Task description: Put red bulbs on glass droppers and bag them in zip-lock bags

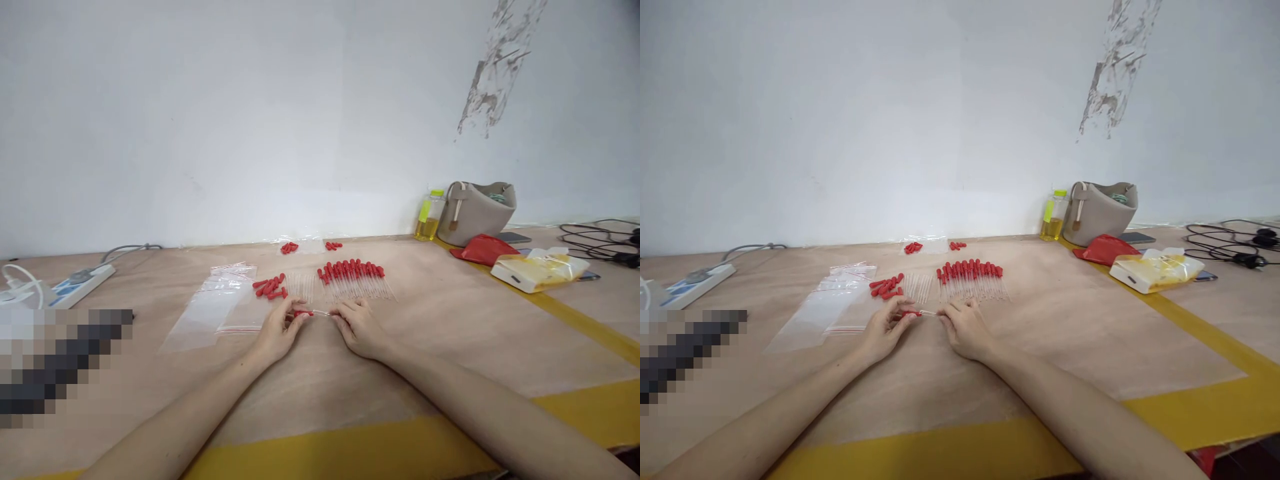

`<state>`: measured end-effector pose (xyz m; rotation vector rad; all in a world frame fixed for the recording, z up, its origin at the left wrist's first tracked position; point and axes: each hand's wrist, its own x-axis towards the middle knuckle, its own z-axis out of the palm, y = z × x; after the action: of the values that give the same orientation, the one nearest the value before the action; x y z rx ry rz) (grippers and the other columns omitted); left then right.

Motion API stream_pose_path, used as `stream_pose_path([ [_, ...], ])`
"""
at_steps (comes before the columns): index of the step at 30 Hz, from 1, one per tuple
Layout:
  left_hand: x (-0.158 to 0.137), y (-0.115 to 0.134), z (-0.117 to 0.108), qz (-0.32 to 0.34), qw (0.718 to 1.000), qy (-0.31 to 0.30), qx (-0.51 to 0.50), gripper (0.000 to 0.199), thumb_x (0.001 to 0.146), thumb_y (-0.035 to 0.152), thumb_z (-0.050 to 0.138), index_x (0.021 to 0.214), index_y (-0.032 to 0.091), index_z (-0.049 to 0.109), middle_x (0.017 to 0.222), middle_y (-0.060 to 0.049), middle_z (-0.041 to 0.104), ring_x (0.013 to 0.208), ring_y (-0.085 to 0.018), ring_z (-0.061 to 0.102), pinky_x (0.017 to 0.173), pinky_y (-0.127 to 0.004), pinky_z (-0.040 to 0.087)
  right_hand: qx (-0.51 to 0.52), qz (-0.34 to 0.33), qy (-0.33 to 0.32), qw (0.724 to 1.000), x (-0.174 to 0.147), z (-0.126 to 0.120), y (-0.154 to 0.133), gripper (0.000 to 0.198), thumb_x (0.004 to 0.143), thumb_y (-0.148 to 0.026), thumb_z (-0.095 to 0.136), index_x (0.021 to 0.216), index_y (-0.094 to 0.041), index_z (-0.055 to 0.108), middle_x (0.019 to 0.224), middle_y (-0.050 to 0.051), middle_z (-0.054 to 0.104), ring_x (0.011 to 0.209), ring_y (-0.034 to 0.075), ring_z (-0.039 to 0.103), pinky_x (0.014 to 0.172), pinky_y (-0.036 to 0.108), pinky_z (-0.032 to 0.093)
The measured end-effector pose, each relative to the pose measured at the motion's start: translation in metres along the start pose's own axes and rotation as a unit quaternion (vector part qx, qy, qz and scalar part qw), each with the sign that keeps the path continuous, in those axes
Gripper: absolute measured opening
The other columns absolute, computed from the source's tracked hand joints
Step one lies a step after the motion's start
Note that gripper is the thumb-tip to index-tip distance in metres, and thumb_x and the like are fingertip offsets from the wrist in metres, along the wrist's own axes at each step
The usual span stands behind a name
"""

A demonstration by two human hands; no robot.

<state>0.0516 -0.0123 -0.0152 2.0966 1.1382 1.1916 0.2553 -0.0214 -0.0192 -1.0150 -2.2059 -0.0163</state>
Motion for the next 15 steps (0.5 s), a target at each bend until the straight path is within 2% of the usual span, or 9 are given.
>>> stream_pose_path([
  [5, 0.0005, -0.0022, -0.0001, 0.030, 0.999, 0.018, 0.035, 0.023, 0.082, 0.031, 0.047, 0.101, 0.018, 0.052, 0.094, -0.006, 0.062, 0.079, -0.017, 0.059, 0.072, -0.031, 0.047, 0.005, 0.007, -0.002, 1.000, 0.0001, 0.0002, 0.0015, 0.019, 0.085, -0.018, 0.036, 0.090, -0.017, 0.054, 0.087, 0.005, 0.061, 0.078, 0.014, 0.053, 0.074, 0.030, 0.030],
  [11, -0.0013, -0.0041, 0.0023, 0.013, 1.000, -0.003, 0.015, 0.024, 0.083, 0.033, 0.045, 0.097, 0.017, 0.058, 0.086, -0.004, 0.064, 0.066, -0.014, 0.060, 0.063, -0.025, 0.048, 0.017, 0.006, -0.001, 1.000, 0.0005, -0.0024, -0.0014, 0.019, 0.085, -0.018, 0.036, 0.090, -0.017, 0.055, 0.085, 0.005, 0.061, 0.077, 0.014, 0.052, 0.074, 0.029, 0.029],
  [15, -0.0022, -0.0024, 0.0026, 0.009, 0.999, -0.012, 0.044, 0.026, 0.079, 0.036, 0.052, 0.096, 0.018, 0.060, 0.080, -0.002, 0.065, 0.065, -0.014, 0.059, 0.060, -0.024, 0.047, 0.035, 0.001, 0.004, 0.999, 0.0002, -0.0022, -0.0027, 0.018, 0.085, -0.020, 0.038, 0.090, -0.017, 0.056, 0.083, 0.004, 0.061, 0.073, 0.013, 0.052, 0.074, 0.029, 0.029],
])
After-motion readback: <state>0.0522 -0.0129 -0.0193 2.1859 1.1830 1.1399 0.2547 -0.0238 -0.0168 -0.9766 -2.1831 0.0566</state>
